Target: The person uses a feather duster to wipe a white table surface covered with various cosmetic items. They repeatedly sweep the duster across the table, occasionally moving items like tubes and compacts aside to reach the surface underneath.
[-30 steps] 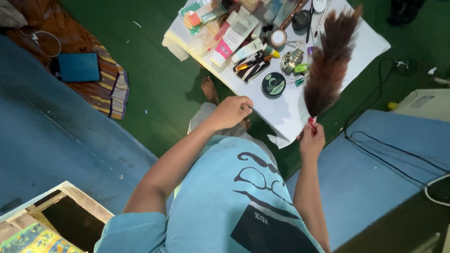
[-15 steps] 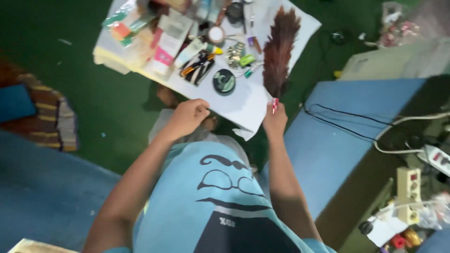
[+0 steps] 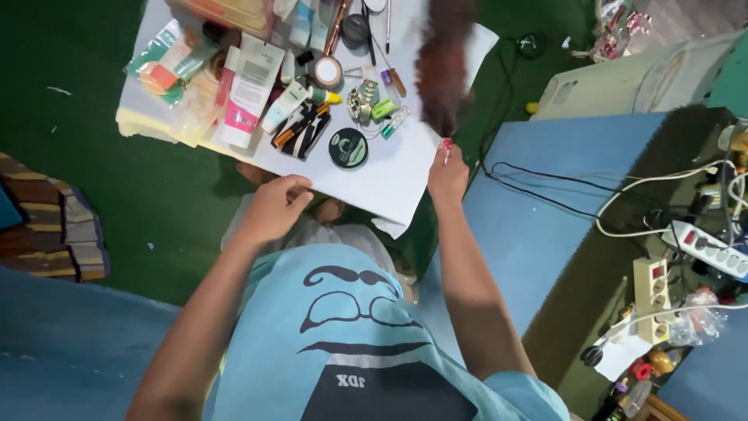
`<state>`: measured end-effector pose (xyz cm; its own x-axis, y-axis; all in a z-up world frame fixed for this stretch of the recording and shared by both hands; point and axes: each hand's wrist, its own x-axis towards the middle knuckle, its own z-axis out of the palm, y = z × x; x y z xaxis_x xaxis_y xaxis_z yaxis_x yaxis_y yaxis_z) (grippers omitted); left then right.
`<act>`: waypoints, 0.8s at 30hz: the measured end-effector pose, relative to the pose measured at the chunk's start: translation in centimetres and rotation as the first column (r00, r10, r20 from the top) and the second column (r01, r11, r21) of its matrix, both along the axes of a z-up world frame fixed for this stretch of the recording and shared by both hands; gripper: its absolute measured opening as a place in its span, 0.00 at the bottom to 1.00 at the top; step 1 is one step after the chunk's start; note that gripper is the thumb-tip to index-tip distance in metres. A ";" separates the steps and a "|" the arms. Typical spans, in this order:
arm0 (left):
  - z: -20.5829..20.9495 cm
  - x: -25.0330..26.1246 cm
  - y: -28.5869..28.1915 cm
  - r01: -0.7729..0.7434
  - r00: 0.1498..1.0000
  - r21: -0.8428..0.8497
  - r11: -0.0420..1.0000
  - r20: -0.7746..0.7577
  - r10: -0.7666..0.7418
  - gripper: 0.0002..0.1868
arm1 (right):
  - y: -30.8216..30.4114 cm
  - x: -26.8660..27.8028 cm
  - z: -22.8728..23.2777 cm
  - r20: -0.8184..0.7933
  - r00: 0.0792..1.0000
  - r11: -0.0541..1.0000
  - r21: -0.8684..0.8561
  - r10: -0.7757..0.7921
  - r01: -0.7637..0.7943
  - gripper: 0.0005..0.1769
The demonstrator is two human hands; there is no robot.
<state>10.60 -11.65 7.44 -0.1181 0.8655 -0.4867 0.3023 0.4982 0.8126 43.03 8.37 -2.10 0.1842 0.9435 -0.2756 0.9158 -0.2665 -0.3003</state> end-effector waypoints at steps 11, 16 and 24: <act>1.2 -2.5 2.7 -0.007 0.999 -0.002 1.000 -0.037 0.007 0.15 | -2.6 -1.3 2.5 -0.205 0.974 0.994 -0.068 -0.096 0.083 0.20; 1.7 -1.6 3.7 0.004 1.000 0.019 1.000 -0.020 -0.004 0.15 | -4.9 -0.7 2.7 -0.251 0.943 0.973 -0.121 -0.221 0.196 0.23; 1.8 2.0 3.4 0.072 0.995 -0.008 0.997 -0.065 -0.072 0.15 | -7.4 1.1 1.9 -0.350 0.904 0.961 -0.209 -0.246 0.180 0.26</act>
